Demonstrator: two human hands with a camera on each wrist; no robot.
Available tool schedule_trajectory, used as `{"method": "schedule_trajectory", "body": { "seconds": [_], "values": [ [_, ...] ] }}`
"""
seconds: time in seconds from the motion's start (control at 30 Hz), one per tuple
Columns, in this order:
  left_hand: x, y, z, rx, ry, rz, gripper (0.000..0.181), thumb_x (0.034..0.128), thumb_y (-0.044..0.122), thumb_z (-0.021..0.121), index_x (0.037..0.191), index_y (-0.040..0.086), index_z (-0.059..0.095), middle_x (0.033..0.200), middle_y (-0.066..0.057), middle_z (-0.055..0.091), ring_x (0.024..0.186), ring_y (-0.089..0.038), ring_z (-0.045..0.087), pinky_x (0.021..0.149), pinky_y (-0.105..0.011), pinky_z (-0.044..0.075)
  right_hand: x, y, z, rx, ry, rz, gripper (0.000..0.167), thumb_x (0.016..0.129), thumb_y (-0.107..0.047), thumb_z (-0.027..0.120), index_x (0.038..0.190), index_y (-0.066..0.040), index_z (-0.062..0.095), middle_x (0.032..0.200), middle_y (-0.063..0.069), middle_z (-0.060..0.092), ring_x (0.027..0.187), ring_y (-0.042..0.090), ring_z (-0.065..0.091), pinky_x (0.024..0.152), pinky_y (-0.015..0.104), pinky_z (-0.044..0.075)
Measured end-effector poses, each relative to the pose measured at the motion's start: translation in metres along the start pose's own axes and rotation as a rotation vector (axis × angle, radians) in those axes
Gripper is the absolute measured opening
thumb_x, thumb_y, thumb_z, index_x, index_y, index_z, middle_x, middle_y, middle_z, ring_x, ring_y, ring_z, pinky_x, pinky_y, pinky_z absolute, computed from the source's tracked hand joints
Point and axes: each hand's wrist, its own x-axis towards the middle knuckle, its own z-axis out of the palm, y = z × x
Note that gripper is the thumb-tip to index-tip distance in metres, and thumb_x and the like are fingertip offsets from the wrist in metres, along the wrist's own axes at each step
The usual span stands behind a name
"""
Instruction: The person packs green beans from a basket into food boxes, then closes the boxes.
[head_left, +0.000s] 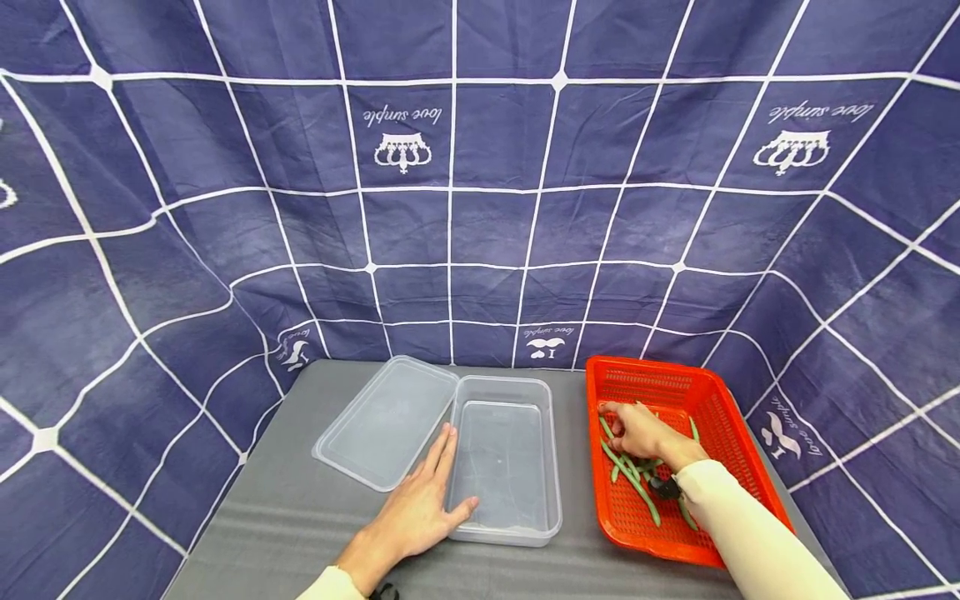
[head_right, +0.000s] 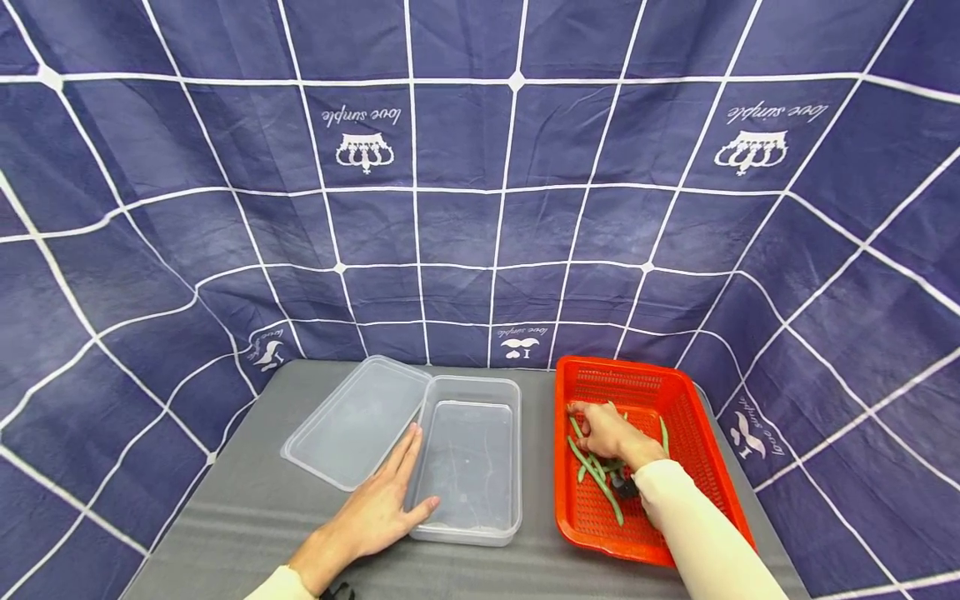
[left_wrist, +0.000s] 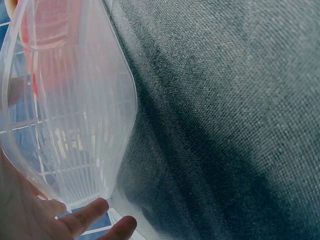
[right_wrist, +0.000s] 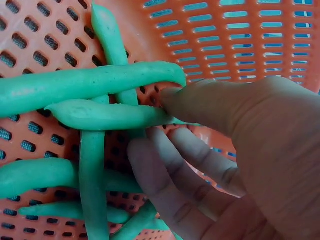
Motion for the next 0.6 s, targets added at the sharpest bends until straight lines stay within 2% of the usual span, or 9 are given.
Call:
{"method": "schedule_trajectory", "body": {
  "seconds": [0.2, 0.3, 0.43, 0.6],
  "values": [
    [0.0, 0.003, 0.0, 0.0, -0.014, 0.002, 0.115, 0.1065, 0.061, 0.076, 0.189, 0.011, 0.013, 0.198, -0.01, 0.016, 0.153, -0.056, 0.062, 0.119, -0.074, 0.056, 0.0, 0.008, 0.006, 0.003, 0.002, 0.004, 0.068, 0.074, -0.01, 0.095, 0.139, -0.01, 0.076, 0.077, -0.025, 0.068, 0.07, -0.006, 0.063, 0.074, 0.027, 0.059],
    [0.001, 0.003, 0.0, 0.007, -0.014, 0.007, 0.115, 0.1064, 0.062, 0.075, 0.189, 0.011, 0.013, 0.198, -0.011, 0.016, 0.153, -0.055, 0.062, 0.119, -0.073, 0.057, -0.002, 0.004, 0.001, 0.031, 0.009, 0.006, 0.07, 0.076, -0.009, 0.094, 0.143, -0.007, 0.075, 0.076, -0.024, 0.07, 0.071, -0.006, 0.064, 0.073, 0.027, 0.059],
    [0.002, 0.003, -0.001, 0.008, -0.011, 0.014, 0.116, 0.1062, 0.063, 0.075, 0.189, 0.01, 0.013, 0.198, -0.012, 0.017, 0.153, -0.055, 0.063, 0.118, -0.072, 0.057, -0.009, -0.024, -0.021, 0.073, 0.015, 0.009, 0.072, 0.078, -0.006, 0.091, 0.147, -0.002, 0.073, 0.078, -0.015, 0.074, 0.072, 0.001, 0.066, 0.073, 0.029, 0.058],
    [0.002, 0.002, -0.001, 0.008, -0.016, 0.008, 0.116, 0.106, 0.064, 0.074, 0.189, 0.011, 0.012, 0.198, -0.013, 0.017, 0.152, -0.054, 0.064, 0.117, -0.072, 0.058, -0.022, -0.089, -0.071, 0.118, -0.027, 0.053, 0.07, 0.08, 0.003, 0.085, 0.147, 0.011, 0.068, 0.083, 0.001, 0.079, 0.074, 0.01, 0.068, 0.074, 0.033, 0.06]
  ]
}}
